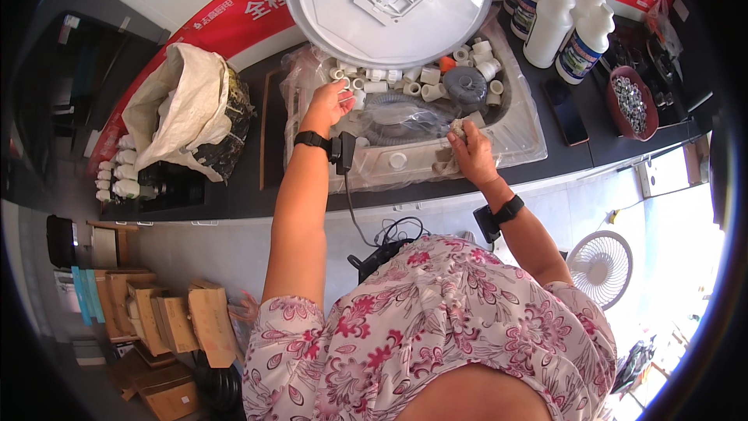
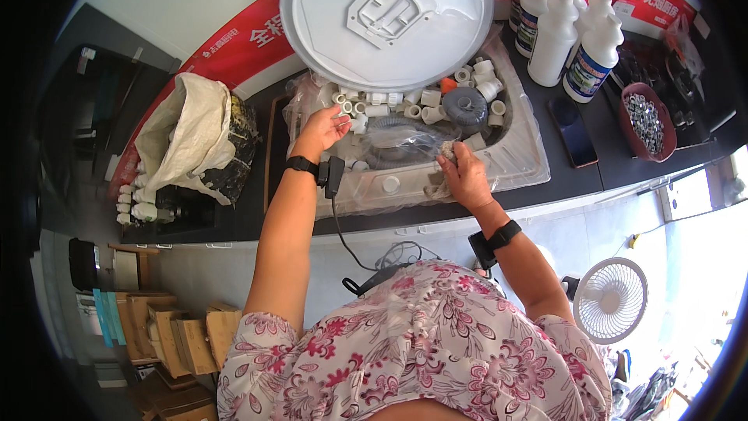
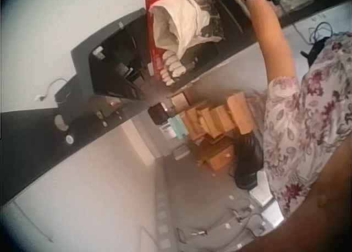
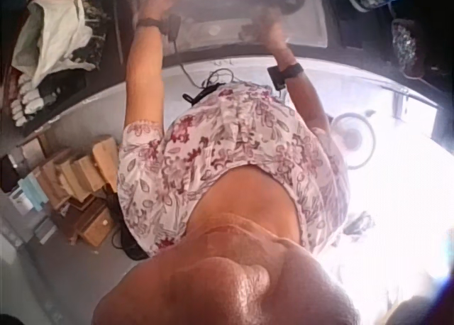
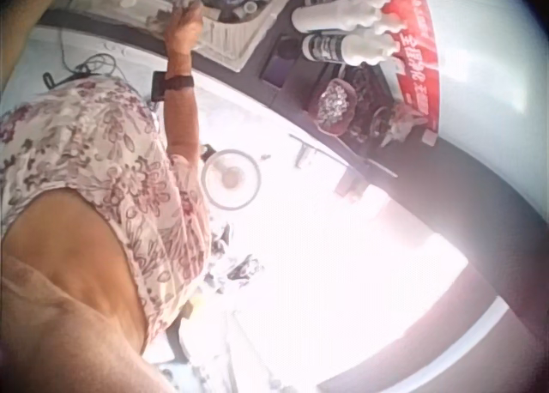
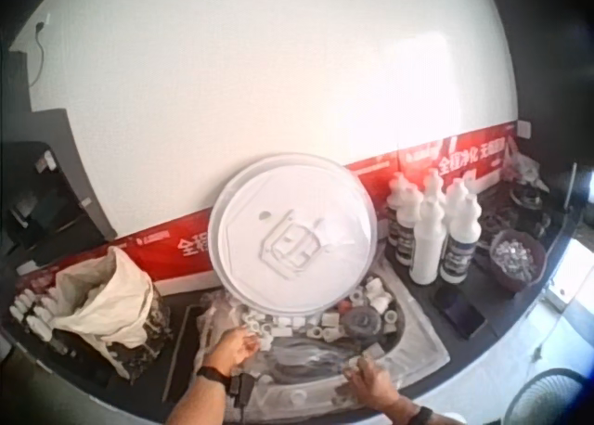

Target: The person fits white PVC pipe joints together by hand on a cluttered counter. They pick up individual elbow and straight connectors, insert one into another, and place the assembled components back onto the surface among other plumbing supplies.

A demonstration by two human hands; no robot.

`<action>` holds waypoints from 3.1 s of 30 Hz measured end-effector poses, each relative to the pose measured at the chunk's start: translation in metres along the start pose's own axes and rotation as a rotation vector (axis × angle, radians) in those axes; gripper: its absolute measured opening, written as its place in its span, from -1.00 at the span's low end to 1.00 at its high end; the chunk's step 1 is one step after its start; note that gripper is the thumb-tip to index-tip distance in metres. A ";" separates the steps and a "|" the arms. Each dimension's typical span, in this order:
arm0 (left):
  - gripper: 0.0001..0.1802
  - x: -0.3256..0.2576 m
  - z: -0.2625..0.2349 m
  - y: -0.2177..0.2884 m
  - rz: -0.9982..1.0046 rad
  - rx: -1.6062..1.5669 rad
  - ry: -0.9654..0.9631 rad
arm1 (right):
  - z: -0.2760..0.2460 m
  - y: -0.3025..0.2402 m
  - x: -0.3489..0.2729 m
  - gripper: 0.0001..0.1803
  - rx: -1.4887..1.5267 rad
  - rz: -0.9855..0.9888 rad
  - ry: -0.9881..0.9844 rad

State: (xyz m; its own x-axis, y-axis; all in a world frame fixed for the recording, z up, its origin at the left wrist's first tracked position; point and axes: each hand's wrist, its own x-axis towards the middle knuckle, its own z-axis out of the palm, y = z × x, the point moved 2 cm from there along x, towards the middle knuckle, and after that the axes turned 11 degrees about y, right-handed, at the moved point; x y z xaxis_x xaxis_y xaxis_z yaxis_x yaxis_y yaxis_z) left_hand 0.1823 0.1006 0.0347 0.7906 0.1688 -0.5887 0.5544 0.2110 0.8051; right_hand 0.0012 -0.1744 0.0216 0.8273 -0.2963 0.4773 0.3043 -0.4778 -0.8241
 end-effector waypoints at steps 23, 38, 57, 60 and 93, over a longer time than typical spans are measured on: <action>-0.67 0.099 -0.004 -0.027 -0.065 0.500 0.135 | 0.004 -0.008 0.002 -0.80 -0.065 0.049 -0.016; -0.76 0.070 -0.007 -0.014 0.271 1.101 0.285 | 0.001 -0.005 0.001 -0.80 -0.083 0.063 -0.013; -0.84 -0.129 0.019 -0.089 0.287 -0.236 -0.486 | -0.006 -0.028 0.016 -0.79 0.124 -0.117 -0.072; -0.80 -0.141 0.028 -0.100 0.270 -0.289 -0.487 | -0.009 -0.067 0.029 -0.77 0.287 -0.234 -0.219; -0.81 -0.146 0.058 -0.112 0.218 -0.259 -0.609 | 0.029 -0.035 0.007 -0.68 0.100 -0.105 -0.171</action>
State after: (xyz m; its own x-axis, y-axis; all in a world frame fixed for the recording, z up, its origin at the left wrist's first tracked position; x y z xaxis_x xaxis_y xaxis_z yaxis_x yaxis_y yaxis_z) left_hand 0.0201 -0.0039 0.0344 0.9240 -0.3204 -0.2086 0.3460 0.4690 0.8126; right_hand 0.0099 -0.1357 0.0454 0.8542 -0.1010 0.5101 0.4308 -0.4119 -0.8029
